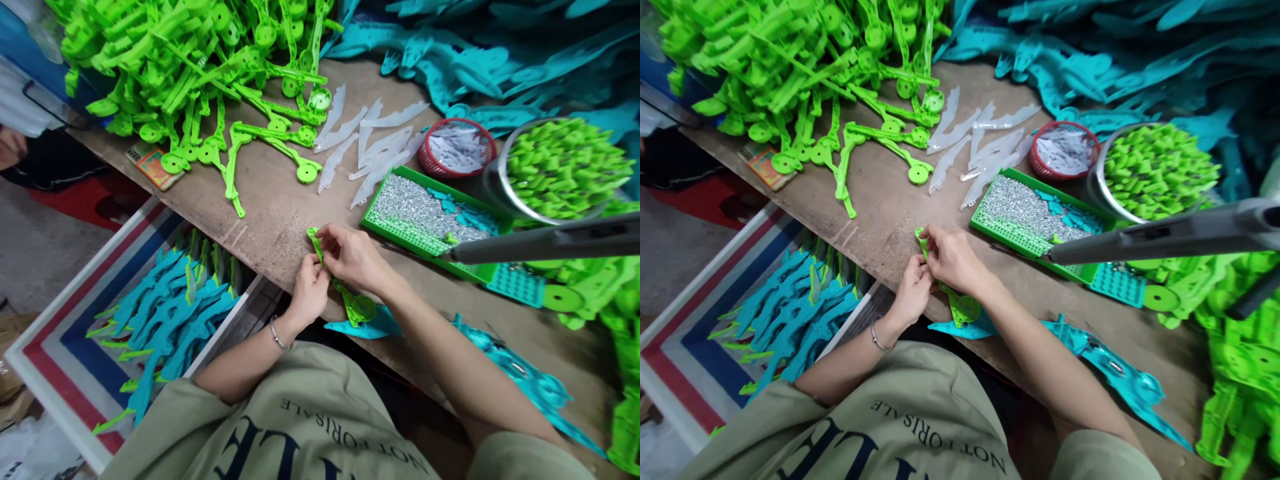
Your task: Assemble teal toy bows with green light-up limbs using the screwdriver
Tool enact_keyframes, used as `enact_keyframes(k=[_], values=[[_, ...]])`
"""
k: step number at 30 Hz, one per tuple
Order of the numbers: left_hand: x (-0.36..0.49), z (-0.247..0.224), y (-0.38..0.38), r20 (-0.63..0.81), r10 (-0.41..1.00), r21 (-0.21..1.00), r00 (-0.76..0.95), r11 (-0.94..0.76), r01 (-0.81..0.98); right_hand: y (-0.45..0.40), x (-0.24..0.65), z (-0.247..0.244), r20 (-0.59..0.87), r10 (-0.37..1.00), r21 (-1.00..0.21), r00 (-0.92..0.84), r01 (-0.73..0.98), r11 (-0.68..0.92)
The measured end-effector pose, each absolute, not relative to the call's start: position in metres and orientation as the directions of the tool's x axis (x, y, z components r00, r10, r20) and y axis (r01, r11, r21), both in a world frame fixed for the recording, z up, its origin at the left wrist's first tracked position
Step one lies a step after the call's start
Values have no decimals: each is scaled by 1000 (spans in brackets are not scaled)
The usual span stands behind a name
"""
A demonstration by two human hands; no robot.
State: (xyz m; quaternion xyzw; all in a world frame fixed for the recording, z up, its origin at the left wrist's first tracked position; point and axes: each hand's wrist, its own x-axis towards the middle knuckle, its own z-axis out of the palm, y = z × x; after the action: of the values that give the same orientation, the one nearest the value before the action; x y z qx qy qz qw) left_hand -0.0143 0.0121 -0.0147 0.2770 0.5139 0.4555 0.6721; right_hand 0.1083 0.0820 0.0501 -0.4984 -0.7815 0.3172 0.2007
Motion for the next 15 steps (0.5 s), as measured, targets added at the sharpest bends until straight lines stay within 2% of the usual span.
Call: enact_keyframes(k=[9,15], values=[[-14,-16,11,-405,909,852,99,415,-319,77,118,57,6,909,-761,-417,588,275],[-14,-14,12,-403,910,856,100,413,-310,77,116,52,2,909,-725,-416,625,288]])
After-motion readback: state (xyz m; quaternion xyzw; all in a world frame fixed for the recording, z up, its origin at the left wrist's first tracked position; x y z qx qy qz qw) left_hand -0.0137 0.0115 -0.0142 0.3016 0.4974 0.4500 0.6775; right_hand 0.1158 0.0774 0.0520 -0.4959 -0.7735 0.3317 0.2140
